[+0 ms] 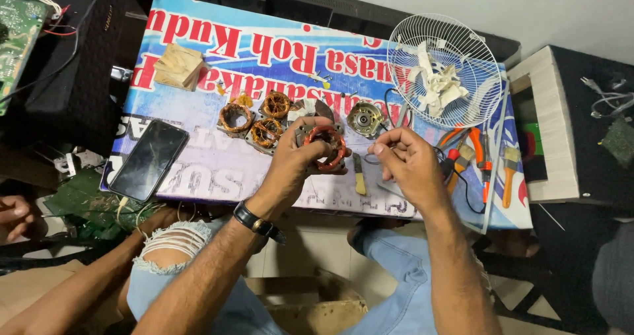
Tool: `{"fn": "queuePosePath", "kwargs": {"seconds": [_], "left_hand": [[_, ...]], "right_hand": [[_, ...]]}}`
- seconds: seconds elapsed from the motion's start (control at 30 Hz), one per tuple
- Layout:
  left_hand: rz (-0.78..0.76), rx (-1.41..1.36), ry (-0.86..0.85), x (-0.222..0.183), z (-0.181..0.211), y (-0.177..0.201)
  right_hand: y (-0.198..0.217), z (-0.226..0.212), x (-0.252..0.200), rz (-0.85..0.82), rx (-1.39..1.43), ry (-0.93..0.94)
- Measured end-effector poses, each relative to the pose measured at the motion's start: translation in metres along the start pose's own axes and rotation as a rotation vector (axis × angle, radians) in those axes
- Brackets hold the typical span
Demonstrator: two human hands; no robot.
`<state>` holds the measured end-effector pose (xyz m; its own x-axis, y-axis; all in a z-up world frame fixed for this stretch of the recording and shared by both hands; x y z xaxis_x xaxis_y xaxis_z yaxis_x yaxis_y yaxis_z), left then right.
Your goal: The person uses a utility knife to scrape and trim copper windings on a small motor stator, then uses pliers to adjust and pull wires. They handle multiple stator coils and a disassembled fan motor on a cluttered workbench.
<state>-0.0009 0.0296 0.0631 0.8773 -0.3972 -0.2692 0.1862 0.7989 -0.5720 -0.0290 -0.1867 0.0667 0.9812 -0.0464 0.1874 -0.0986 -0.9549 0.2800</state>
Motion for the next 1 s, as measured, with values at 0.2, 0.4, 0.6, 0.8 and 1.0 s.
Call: {"fn": "queuePosePath", "kwargs": {"seconds": [0.2, 0.4, 0.6, 0.8, 1.0], "left_hand": [[0.003, -0.048, -0.013, 0.003, -0.002, 0.003], [0.012, -0.014, -0.009, -0.001, 0.004, -0.003], [0.026, 0.011, 0.009, -0.004, 0.006, -0.002], [0.076, -0.084, 0.043, -0.001, 0.003, -0.002], [0.073, -0.034, 0.036, 0.002, 0.0, 0.0]], "right_hand": [[0.004, 0.006, -0.001, -0.037, -0.544, 0.178], [0.001, -0.014, -0.005, -0.056, -0.207, 0.158], [0.001, -0.016, -0.005, -0.206, 0.302, -0.087], [0.019, -0.012, -0.008, -0.327, 0.275, -0.064], [0.022, -0.031, -0.005, -0.336, -0.458, -0.054]]}}
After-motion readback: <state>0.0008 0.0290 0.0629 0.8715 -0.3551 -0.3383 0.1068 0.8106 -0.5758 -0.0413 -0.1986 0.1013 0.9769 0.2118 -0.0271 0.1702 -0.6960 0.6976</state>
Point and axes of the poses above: each hand's wrist, its own x-axis towards the middle knuckle, its own y-axis out of the back of the hand, z = x × y, the point moved 1 cm from there along x, towards the middle knuckle, and after that the axes turned 9 degrees about y, right-handed, at the moved point
